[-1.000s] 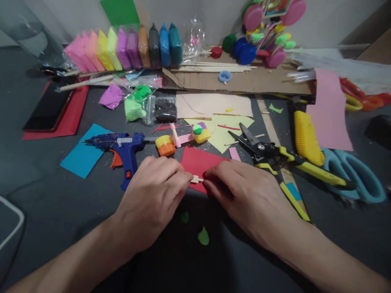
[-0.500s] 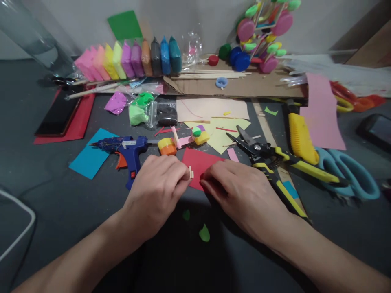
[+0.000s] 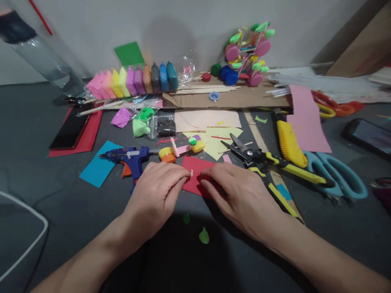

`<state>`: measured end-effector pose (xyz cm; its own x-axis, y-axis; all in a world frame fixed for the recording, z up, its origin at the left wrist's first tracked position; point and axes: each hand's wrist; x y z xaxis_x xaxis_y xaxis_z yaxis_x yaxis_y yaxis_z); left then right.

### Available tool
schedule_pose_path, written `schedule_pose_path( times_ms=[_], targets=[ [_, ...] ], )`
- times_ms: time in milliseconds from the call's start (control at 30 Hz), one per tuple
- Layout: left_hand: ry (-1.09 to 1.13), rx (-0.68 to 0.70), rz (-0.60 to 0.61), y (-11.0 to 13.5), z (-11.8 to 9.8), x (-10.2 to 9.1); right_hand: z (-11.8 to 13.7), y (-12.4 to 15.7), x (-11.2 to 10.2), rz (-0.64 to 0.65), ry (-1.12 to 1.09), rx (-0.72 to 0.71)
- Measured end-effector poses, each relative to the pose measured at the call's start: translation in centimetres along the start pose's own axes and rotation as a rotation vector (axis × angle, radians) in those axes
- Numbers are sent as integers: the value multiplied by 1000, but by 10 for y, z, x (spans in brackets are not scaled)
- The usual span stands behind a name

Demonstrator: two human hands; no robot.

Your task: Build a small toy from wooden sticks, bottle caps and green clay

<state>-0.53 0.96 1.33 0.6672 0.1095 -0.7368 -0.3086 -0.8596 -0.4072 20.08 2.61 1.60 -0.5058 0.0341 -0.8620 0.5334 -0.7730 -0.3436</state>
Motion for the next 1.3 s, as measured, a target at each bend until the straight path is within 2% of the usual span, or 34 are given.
schedule_pose_path(
  times_ms=[300,500,633,733,967,1100,1300],
  targets=[
    [96,-33,-6,1,-5,3,2,-3,5,44,-44,54],
    [197,-171,15,1,-8,4,1,-3,5,52,-79,98],
    [227,-279,-14,0,-9,0,-2,-4,2,52,-84,105],
    [272,-352,16,-1,-10,-2,-2,-5,1,57,-90,106],
    [406,-402,19,-1,-11,0,0,-5,0,38,-97,116],
    [394,-406,17,0,-11,-1,0,-5,-2,20,-95,105],
    [271,-433,-63,0,-7,-8,-4,-5,-10,7,-63,126]
  ],
)
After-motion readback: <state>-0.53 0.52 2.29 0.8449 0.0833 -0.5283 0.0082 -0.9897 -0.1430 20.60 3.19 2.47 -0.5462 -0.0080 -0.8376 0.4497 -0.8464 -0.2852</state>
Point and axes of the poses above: each hand's wrist, its own y-axis away from the middle knuckle, its own x-axis out of the palm, z = x × y, and after that the axes turned 5 degrees about -z, right-handed
